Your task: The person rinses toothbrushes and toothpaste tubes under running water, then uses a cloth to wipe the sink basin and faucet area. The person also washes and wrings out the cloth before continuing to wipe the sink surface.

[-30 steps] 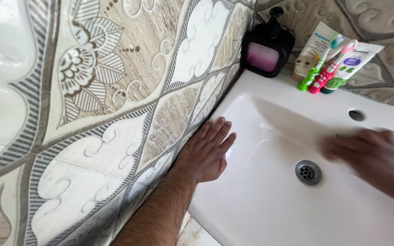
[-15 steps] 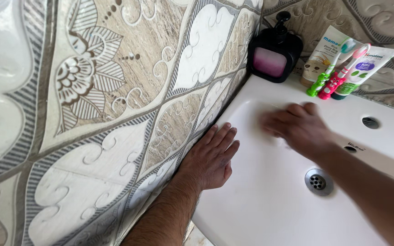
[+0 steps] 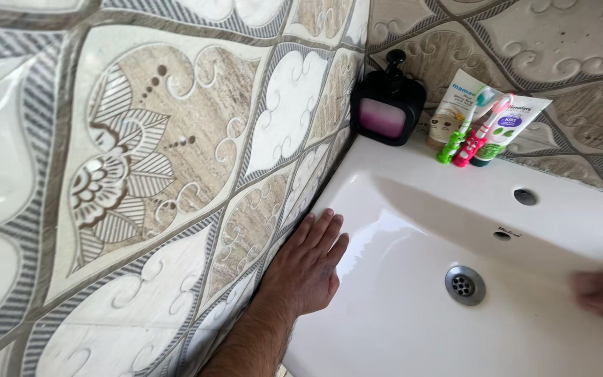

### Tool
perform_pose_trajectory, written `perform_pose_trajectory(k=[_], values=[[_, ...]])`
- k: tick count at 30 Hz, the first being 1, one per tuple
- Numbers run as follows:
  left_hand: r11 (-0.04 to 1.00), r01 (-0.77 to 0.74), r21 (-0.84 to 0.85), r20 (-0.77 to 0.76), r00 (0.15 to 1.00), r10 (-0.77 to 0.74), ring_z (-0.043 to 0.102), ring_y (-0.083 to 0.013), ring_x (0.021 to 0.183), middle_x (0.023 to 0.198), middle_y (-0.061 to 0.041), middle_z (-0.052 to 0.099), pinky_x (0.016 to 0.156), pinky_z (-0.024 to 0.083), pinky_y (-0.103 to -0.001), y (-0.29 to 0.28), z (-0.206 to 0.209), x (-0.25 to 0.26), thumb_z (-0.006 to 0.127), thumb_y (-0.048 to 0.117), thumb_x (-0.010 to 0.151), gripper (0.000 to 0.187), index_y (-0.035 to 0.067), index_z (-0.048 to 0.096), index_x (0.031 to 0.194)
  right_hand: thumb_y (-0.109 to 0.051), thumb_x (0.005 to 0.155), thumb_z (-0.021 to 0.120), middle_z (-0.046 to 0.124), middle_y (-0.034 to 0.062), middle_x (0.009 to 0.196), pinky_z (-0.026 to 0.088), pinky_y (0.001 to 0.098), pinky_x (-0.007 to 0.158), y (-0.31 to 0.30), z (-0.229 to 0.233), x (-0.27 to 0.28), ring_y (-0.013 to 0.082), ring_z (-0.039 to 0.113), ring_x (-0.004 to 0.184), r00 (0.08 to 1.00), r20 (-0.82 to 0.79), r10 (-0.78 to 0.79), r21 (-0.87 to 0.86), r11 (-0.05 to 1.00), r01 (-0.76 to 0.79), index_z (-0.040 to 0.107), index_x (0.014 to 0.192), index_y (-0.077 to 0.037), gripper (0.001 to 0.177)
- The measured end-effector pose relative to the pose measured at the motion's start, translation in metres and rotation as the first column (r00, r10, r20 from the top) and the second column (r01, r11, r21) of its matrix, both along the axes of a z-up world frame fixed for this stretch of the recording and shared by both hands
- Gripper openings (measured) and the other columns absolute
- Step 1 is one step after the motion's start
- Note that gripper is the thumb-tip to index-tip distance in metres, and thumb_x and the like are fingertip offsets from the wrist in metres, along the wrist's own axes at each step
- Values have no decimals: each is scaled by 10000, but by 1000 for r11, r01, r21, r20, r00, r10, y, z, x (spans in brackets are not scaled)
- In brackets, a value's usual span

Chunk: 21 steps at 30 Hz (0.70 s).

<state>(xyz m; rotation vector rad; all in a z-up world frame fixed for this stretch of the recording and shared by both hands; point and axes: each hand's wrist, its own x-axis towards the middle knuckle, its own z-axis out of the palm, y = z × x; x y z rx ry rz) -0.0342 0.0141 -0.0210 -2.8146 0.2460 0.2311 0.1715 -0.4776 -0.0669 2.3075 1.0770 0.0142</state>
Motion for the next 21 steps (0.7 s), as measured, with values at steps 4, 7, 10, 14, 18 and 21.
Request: perform_pose_trajectory(k=[4,7,10,14,18,21], values=[[999,-10,38,-19,1000,11,-25,-297,1550,1680,-139,91,1238,-38,-476,-2,1,3,379,406,949,686,84,289,1548,-242,679,630,528,-200,1511,387,426,1049,133,22,1,98,492,1268,962,6,273,240,933,-266,575,1403,-495,768],[999,-23,44,-39,999,25,-31,-287,1549,1686,-134,76,1235,-42,-471,-5,2,1,383,403,946,682,84,292,1542,-222,750,722,500,-174,1499,312,385,1107,245,26,-8,145,431,1290,941,-41,337,304,901,-310,630,1377,-365,649],[997,-32,63,-40,999,35,-32,-276,1560,1695,-121,68,1246,-41,-469,-4,6,2,373,395,960,666,89,295,1547,-266,817,769,514,-195,1447,300,366,1140,279,26,-10,142,422,1317,968,-119,219,330,929,-170,634,1302,-381,516],[996,-44,82,-61,997,50,-54,-276,1559,1698,-112,37,1246,-50,-463,-8,7,2,345,392,975,661,101,265,1563,-254,664,813,460,-197,1528,291,371,1104,172,27,-14,101,380,1334,967,-174,184,318,940,-121,592,1396,-421,783],[993,-39,112,-85,995,49,-74,-278,1547,1692,-120,8,1239,-62,-467,-7,9,3,320,404,980,675,111,223,1580,-382,682,755,469,-179,1485,339,407,1101,22,18,-22,121,400,1349,998,-45,37,3,999,-37,566,1397,-411,739],[993,-33,117,-99,994,45,-94,-284,1548,1696,-119,-11,1235,-65,-477,-7,7,2,310,416,985,676,103,218,1577,-402,669,773,491,-130,1447,376,416,1045,-49,-2,-33,150,427,1310,996,-41,-83,-46,996,81,567,1380,-361,741]])
